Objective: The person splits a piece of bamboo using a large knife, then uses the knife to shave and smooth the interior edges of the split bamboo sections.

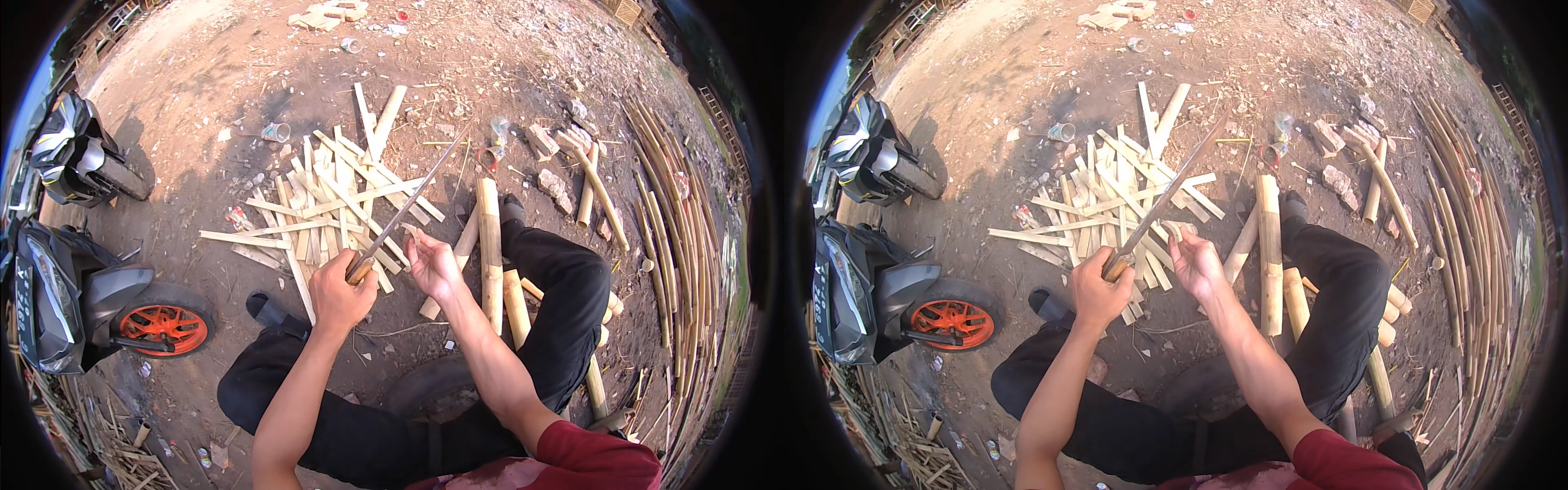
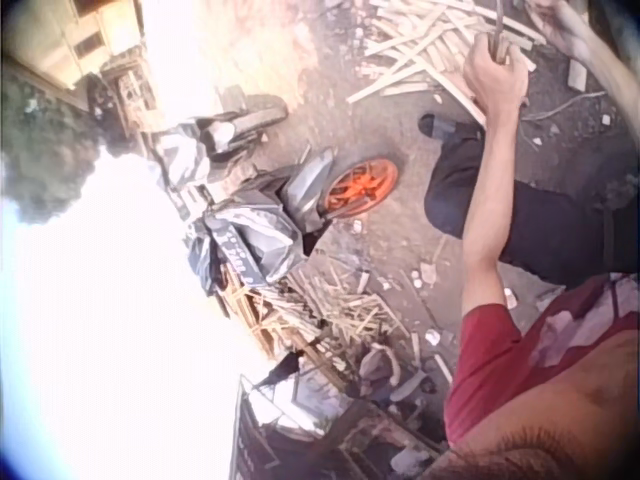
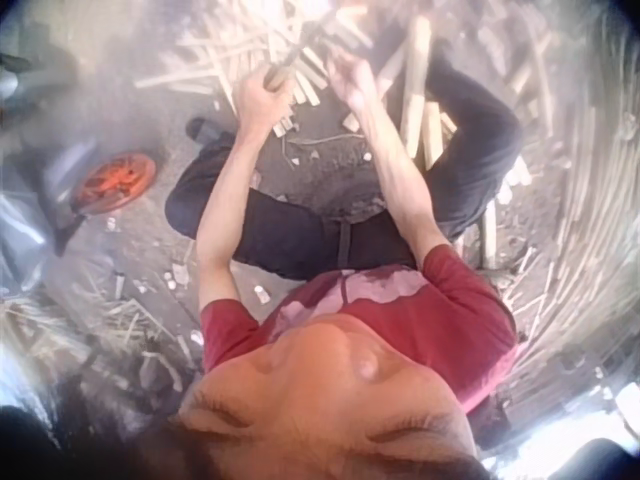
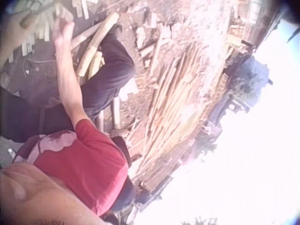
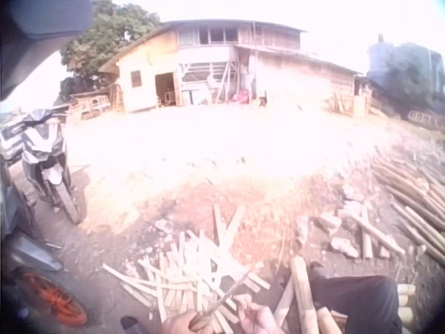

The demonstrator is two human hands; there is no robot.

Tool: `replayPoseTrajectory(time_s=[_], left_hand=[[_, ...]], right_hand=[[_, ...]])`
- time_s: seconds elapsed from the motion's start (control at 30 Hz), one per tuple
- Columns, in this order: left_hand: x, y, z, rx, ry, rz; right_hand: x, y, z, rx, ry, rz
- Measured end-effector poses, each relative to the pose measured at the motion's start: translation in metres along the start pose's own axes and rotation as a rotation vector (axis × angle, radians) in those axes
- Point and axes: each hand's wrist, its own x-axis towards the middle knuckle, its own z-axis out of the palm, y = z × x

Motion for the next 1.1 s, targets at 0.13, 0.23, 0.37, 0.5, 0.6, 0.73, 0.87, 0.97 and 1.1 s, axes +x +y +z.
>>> replayPoseTrajectory(time_s=[0.13,0.23,0.37,0.5,0.6,0.73,0.87,0.97,1.1], left_hand=[[0.003,0.000,0.024,-0.048,0.008,0.070],[0.005,-0.006,0.038,0.028,-0.036,0.127],[0.007,0.003,0.039,0.146,-0.192,0.004],[0.002,0.010,0.044,0.131,-0.184,0.013],[0.001,0.014,0.050,0.125,-0.164,0.061],[-0.001,0.017,0.048,0.124,-0.173,0.082],[-0.003,0.013,0.048,0.132,-0.181,0.069],[-0.002,0.017,0.047,0.135,-0.185,0.065],[-0.005,0.016,0.049,0.137,-0.144,0.080]], right_hand=[[-0.004,-0.011,0.006,-0.002,0.087,-0.039],[-0.004,-0.022,0.002,-0.045,0.086,-0.051],[-0.047,-0.031,0.016,-0.907,0.323,-0.260],[-0.069,-0.021,0.013,-1.591,0.088,-1.096],[-0.054,-0.015,0.028,-1.594,0.069,-1.394],[-0.050,-0.018,0.030,-1.548,0.079,-1.448],[-0.051,-0.016,0.030,-1.553,0.095,-1.424],[-0.051,-0.018,0.031,-1.558,0.119,-1.391],[-0.048,-0.016,0.036,-1.533,0.117,-1.372]])
